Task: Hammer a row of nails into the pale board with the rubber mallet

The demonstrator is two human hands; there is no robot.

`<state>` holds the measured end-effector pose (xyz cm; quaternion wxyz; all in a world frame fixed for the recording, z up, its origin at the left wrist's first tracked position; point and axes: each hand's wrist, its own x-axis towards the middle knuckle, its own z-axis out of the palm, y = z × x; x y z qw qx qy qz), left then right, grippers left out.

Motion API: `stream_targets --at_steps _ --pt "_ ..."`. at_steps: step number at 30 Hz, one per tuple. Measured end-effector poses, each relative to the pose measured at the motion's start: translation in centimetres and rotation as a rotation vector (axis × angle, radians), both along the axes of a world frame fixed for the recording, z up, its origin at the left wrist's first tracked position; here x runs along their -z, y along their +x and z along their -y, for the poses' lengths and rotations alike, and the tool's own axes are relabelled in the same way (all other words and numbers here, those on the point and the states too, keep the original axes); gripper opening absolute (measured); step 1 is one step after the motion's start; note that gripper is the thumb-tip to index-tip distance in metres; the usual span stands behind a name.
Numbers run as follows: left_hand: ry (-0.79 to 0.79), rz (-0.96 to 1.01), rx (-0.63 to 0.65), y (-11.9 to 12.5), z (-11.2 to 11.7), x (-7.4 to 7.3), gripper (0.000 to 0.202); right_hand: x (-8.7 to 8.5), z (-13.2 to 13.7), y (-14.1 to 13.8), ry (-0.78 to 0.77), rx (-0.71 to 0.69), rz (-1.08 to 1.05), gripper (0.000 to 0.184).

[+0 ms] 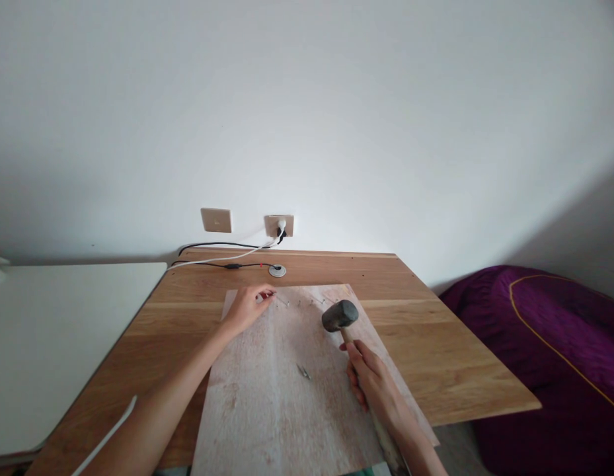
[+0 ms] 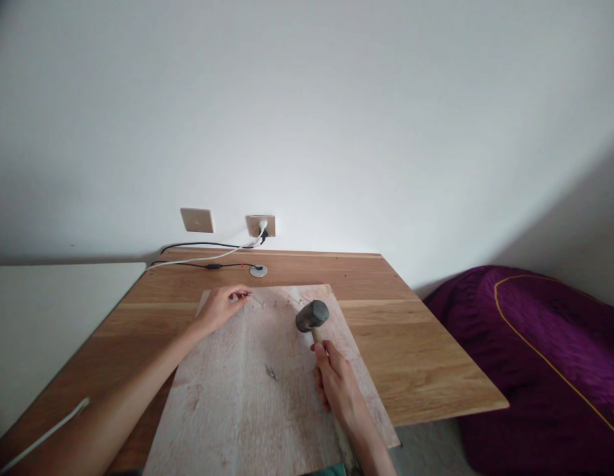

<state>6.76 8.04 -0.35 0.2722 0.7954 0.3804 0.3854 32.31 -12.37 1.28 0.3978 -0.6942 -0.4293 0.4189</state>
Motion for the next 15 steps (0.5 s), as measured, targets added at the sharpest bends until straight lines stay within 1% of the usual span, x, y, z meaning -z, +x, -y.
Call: stream_targets --at_steps 3,9,15 --pt "0.017 -0.025 0.033 -0.1 0.6 0.2 0.012 -0.3 0.0 -0.2 -0.011 -0.008 0.006 0.061" --pt "0.135 -0.187 0.054 0.3 1.4 -0.3 0.009 -0.6 0.1 -0.2 -0.026 0.005 -0.008 0.060" --pt "0.195 -0.230 0.050 0.3 1.6 -0.4 0.011 -0.8 0.1 -0.3 -0.025 0.005 0.001 0.063"
